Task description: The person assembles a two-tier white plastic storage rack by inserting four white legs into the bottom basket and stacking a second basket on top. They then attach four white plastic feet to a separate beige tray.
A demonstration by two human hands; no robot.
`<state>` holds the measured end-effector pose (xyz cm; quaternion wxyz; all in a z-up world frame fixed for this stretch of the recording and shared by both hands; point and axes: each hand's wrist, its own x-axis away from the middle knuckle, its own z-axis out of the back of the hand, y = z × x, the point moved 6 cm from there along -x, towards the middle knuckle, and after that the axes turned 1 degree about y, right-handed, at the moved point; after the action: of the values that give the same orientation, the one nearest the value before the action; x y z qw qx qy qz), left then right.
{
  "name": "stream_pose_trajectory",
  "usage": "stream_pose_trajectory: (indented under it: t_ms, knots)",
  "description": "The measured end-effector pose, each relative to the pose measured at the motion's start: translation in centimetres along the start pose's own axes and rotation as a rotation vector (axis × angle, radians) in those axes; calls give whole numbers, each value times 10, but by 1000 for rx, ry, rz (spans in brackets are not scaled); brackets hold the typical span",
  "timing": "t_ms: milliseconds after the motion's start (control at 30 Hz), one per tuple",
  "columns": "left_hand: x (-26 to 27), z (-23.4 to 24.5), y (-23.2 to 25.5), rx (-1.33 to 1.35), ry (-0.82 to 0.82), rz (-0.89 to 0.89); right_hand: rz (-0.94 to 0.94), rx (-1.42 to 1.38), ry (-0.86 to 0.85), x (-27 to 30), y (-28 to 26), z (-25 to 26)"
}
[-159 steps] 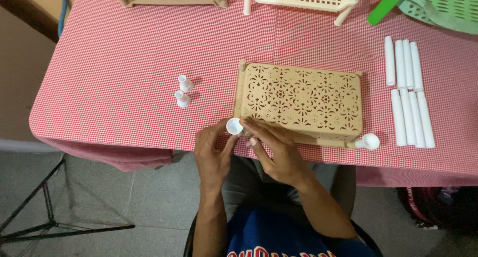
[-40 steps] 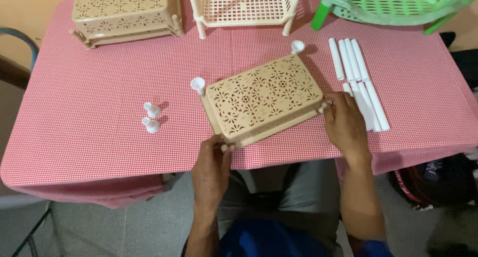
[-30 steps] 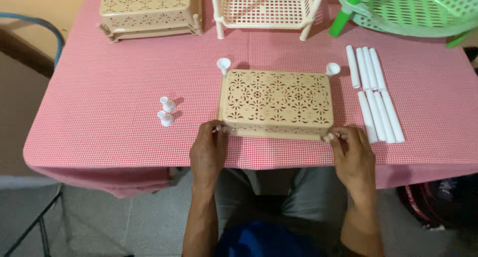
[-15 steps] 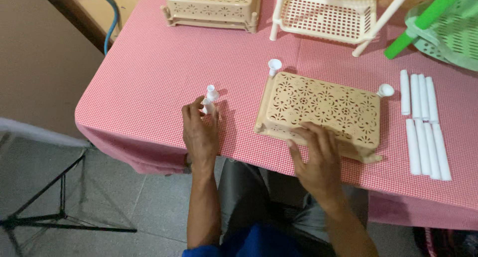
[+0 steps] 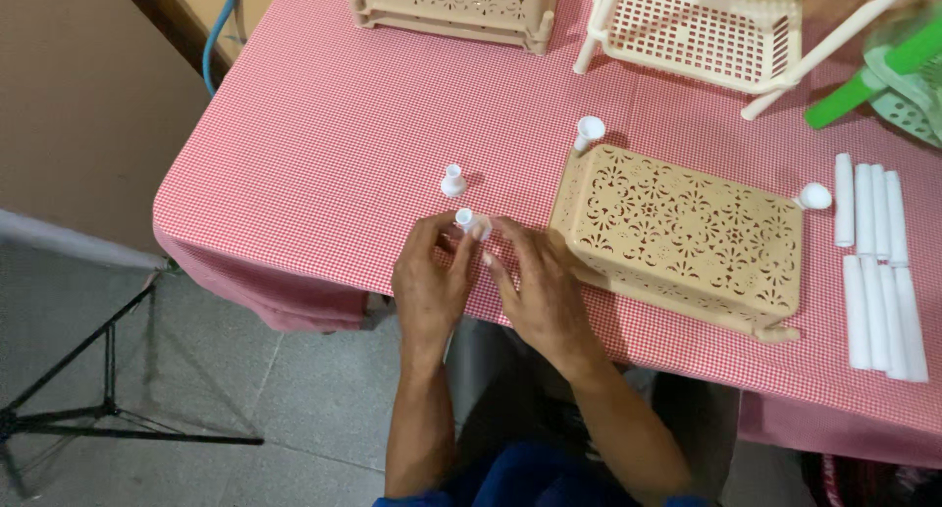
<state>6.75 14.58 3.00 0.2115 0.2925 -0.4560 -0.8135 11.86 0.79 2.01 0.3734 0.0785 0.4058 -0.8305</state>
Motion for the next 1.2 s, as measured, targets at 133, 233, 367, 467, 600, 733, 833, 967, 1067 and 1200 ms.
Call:
stream_pose_trajectory:
  t_ms: [133, 233, 367, 467, 600, 733, 833, 967, 1067, 1200]
  knots:
    - [18, -10, 30, 130, -65, -109, -74, -105, 82, 17, 8, 27]
    - [32, -24, 53, 216, -141, -188, -119, -207, 174, 46, 15, 59]
    - [54, -62, 80, 259, -320, -182, -231, -298, 298, 85, 41, 96]
    - [72, -100, 102, 351, -502, -175, -273, -474, 425, 114, 61, 125]
    - [100, -150, 131, 383, -715, -165, -296, -666, 567, 152, 87, 162]
    - [121, -177, 159, 453, -762, -321, -327, -624, 706, 183, 108, 192]
    - [131, -187, 173, 424, -730, -451, -325, -670, 759, 198, 121, 205]
    - [137, -201, 177, 255, -706, -514, -301, -726, 785, 207, 132, 211]
    - [139, -204, 179, 203, -656, -581, -253, -792, 760, 206, 136, 212]
    - [141, -215, 171, 155, -745, -508, -208, -715, 722, 202, 137, 214]
